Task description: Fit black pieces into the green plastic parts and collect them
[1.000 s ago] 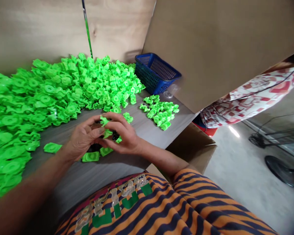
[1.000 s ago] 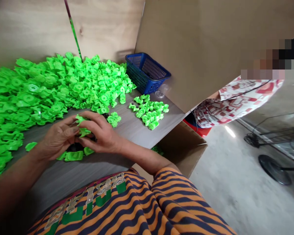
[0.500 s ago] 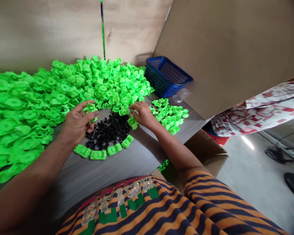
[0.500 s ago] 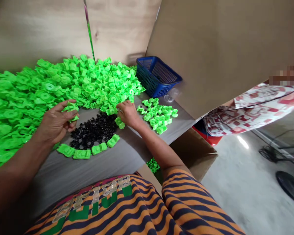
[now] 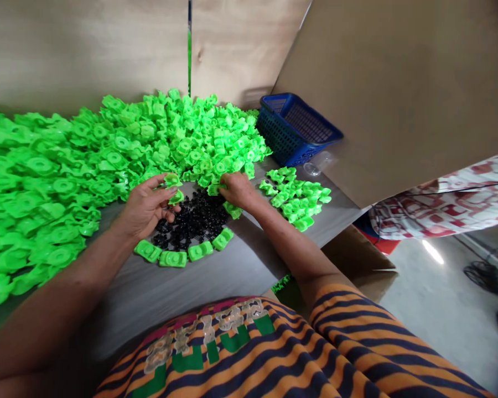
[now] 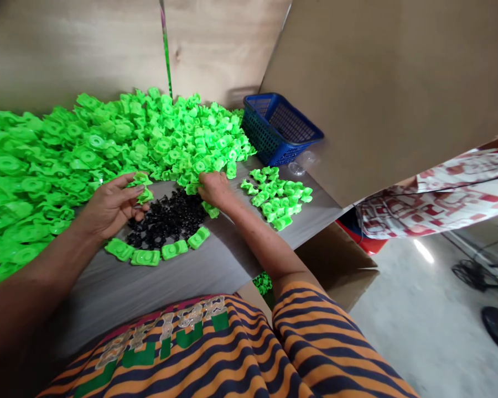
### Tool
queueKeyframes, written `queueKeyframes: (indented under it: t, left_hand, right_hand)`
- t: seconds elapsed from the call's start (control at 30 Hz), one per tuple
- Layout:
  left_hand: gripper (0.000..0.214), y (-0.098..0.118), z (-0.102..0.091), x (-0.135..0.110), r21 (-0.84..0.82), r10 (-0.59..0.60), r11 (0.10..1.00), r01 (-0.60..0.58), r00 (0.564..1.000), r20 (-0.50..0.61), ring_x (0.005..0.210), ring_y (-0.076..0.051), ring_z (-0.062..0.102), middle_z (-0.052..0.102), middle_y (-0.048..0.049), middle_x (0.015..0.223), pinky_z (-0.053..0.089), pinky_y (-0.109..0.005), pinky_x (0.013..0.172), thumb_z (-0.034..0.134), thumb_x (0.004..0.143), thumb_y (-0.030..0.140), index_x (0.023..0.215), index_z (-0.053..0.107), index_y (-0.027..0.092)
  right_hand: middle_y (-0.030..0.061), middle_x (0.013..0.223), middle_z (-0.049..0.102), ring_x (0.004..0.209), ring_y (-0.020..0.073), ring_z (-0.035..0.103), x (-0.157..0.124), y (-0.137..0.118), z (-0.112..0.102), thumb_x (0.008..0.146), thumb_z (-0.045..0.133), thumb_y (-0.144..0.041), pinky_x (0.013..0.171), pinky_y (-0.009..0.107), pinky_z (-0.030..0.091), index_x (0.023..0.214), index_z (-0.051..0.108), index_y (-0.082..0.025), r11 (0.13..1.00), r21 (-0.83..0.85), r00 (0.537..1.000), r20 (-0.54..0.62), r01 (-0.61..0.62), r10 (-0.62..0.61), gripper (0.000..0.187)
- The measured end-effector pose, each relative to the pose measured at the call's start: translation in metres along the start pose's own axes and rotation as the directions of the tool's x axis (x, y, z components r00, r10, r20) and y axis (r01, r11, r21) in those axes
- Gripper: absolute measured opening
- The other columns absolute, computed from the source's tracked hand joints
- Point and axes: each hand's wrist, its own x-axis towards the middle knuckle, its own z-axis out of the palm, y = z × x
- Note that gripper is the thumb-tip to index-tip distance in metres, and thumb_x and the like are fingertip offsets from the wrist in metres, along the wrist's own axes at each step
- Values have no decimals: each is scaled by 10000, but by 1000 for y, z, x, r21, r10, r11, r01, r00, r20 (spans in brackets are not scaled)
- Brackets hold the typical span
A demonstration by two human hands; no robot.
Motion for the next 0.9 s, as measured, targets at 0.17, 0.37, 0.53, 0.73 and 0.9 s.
queueKeyframes:
  t: [0.17,0.37,0.53,0.73,0.9]
  left_hand:
    - [560,-1,1,1,13,9,1000,-9,1000,-11,472,-134,619,671,35,668,444,-193,353,841,605,240,1120,636,161]
    - [439,7,-2,0,7,99,995,-99,994,-48,457,-123,613,633,56,661,456,-191,366,830,637,224,1036,652,180]
    - [318,18,-9,0,13,153,988,-152,986,-63,485,-147,641,627,42,666,515,-233,403,764,696,176,996,659,179]
    - [318,20,-15,5,13,158,987,-158,983,-92,497,-151,650,646,30,684,474,-211,385,761,695,179,995,655,187]
    - [386,14,-18,12,16,99,995,-98,991,-91,514,-154,652,679,11,731,467,-214,376,780,689,222,1036,616,184]
  right_hand:
    - [144,1013,765,934,252,654,4,-14,4,944,553,-183,733,313,355,1103,728,-120,993,112,995,-98,26,-15,245]
    - [24,787,669,728,167,551,24,-49,9,862,620,-159,680,276,339,900,686,-160,870,427,960,-234,247,-158,76]
    - [-17,718,622,695,143,548,35,-48,2,867,564,-180,679,254,386,903,663,-160,645,656,917,-339,392,-213,107]
    - [35,790,687,740,162,552,31,-16,-10,802,520,-60,719,281,371,850,735,-141,868,347,934,-164,355,-316,234]
    - [120,1019,752,950,224,628,21,-17,-5,822,567,-45,819,298,411,1049,780,-125,895,141,902,35,422,-431,322]
